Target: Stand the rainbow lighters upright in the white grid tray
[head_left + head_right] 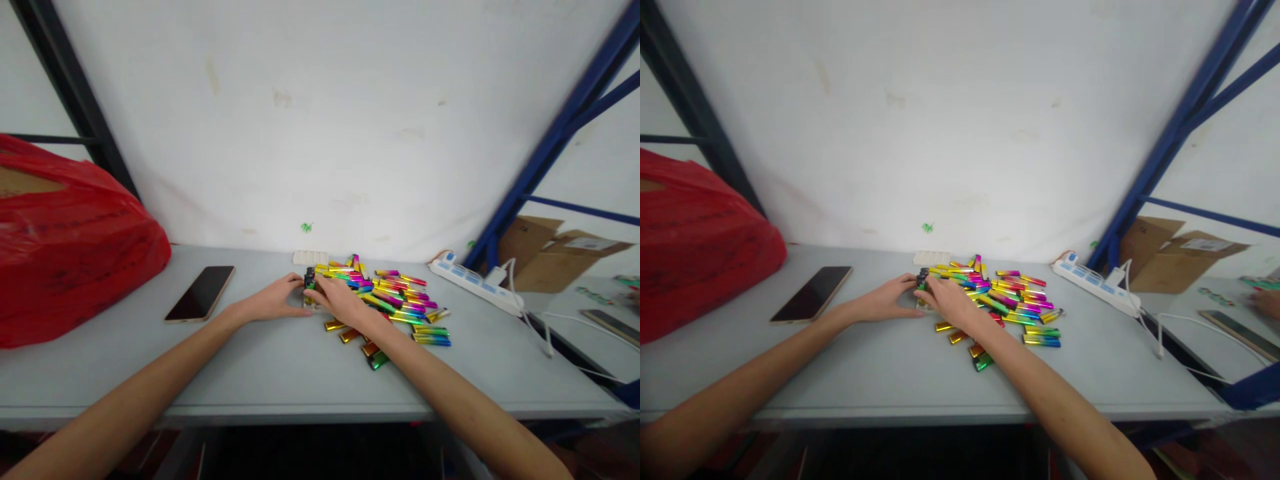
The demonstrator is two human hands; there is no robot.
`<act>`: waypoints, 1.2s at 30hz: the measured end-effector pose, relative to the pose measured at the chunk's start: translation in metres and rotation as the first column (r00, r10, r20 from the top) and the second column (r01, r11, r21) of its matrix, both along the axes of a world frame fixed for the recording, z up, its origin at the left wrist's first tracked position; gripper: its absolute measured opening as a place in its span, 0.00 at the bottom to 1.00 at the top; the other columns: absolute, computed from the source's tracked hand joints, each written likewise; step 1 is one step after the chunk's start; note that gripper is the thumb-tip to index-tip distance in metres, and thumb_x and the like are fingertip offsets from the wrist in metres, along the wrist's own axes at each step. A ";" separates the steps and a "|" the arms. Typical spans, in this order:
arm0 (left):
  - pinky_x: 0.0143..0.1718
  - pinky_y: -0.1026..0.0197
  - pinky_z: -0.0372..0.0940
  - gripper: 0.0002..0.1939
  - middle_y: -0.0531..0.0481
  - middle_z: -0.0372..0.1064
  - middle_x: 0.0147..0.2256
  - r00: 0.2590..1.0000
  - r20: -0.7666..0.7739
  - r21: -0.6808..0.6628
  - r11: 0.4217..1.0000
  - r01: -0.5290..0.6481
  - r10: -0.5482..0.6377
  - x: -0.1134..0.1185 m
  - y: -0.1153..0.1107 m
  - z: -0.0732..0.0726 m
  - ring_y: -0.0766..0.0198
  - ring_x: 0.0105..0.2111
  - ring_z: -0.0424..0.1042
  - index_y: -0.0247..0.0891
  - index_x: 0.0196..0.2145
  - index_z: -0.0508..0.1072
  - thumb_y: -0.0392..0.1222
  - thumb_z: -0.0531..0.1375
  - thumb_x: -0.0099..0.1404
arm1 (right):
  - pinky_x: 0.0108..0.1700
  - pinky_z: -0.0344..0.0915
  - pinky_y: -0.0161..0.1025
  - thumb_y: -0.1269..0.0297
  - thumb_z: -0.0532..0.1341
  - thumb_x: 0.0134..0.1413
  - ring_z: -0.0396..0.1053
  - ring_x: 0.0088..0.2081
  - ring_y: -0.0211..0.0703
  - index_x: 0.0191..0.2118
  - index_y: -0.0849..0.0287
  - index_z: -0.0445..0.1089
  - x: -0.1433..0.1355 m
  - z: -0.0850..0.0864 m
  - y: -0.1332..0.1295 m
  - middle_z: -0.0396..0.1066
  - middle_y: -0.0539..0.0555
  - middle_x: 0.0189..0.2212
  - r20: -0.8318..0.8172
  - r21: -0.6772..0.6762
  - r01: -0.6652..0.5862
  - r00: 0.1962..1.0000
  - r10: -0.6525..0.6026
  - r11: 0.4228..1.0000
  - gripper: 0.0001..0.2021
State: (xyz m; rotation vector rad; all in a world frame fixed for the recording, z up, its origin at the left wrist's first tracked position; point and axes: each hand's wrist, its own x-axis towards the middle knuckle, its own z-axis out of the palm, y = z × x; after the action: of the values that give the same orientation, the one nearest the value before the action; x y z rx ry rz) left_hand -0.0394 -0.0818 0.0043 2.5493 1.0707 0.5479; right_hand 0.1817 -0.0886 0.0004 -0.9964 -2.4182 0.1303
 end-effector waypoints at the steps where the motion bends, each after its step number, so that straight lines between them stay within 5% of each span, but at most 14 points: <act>1: 0.61 0.49 0.64 0.36 0.41 0.69 0.56 1.000 -0.004 0.000 1.000 -0.008 0.008 0.000 0.000 0.000 0.46 0.56 0.70 0.40 0.55 0.74 0.68 0.65 0.60 | 0.37 0.61 0.37 0.55 0.56 0.73 0.74 0.36 0.44 0.43 0.59 0.66 0.002 0.001 0.000 0.77 0.55 0.35 -0.012 -0.020 -0.003 1.000 0.003 1.000 0.11; 15: 0.61 0.48 0.64 0.36 0.40 0.70 0.57 1.000 -0.006 0.006 1.000 -0.011 0.011 -0.001 0.003 -0.002 0.45 0.56 0.70 0.39 0.56 0.75 0.68 0.65 0.60 | 0.40 0.64 0.41 0.41 0.55 0.68 0.76 0.38 0.50 0.40 0.60 0.73 0.005 0.017 -0.007 0.78 0.60 0.37 0.307 0.167 0.137 0.934 -0.183 0.976 0.24; 20: 0.63 0.49 0.63 0.38 0.39 0.69 0.58 0.999 -0.033 -0.008 0.999 -0.043 0.043 0.000 0.001 0.000 0.44 0.58 0.69 0.38 0.57 0.74 0.69 0.65 0.60 | 0.50 0.63 0.42 0.54 0.43 0.78 0.75 0.44 0.48 0.50 0.59 0.71 0.039 0.024 0.010 0.78 0.59 0.42 0.291 0.170 0.163 0.934 -0.208 0.972 0.22; 26: 0.64 0.50 0.61 0.38 0.39 0.66 0.62 0.996 -0.065 -0.040 0.997 -0.058 0.056 0.001 -0.002 0.005 0.45 0.61 0.67 0.39 0.59 0.72 0.68 0.64 0.61 | 0.60 0.61 0.45 0.73 0.46 0.72 0.67 0.60 0.52 0.62 0.64 0.65 0.115 0.015 0.048 0.69 0.68 0.60 0.396 0.104 0.543 0.746 -0.536 0.833 0.20; 30: 0.64 0.49 0.62 0.38 0.39 0.66 0.61 0.997 -0.057 -0.050 0.997 -0.063 0.060 0.002 -0.002 0.006 0.44 0.60 0.67 0.38 0.58 0.73 0.68 0.64 0.61 | 0.61 0.62 0.54 0.69 0.47 0.72 0.68 0.60 0.56 0.62 0.61 0.69 0.156 0.011 0.058 0.70 0.69 0.60 0.477 -0.017 0.672 0.656 -0.585 0.741 0.21; 36: 0.64 0.49 0.62 0.38 0.39 0.66 0.61 0.998 -0.035 -0.033 0.998 -0.051 0.049 0.001 -0.002 0.006 0.45 0.60 0.67 0.39 0.58 0.73 0.69 0.64 0.60 | 0.57 0.64 0.44 0.65 0.54 0.70 0.71 0.57 0.53 0.56 0.60 0.76 0.166 0.016 0.063 0.75 0.66 0.55 0.481 -0.056 0.672 0.667 -0.570 0.739 0.18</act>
State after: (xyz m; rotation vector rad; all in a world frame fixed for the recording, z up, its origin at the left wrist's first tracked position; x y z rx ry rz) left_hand -0.0385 -0.0841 0.0101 2.5169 1.1484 0.4960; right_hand 0.3472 -0.0259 0.0162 -2.1188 -2.2898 -0.0760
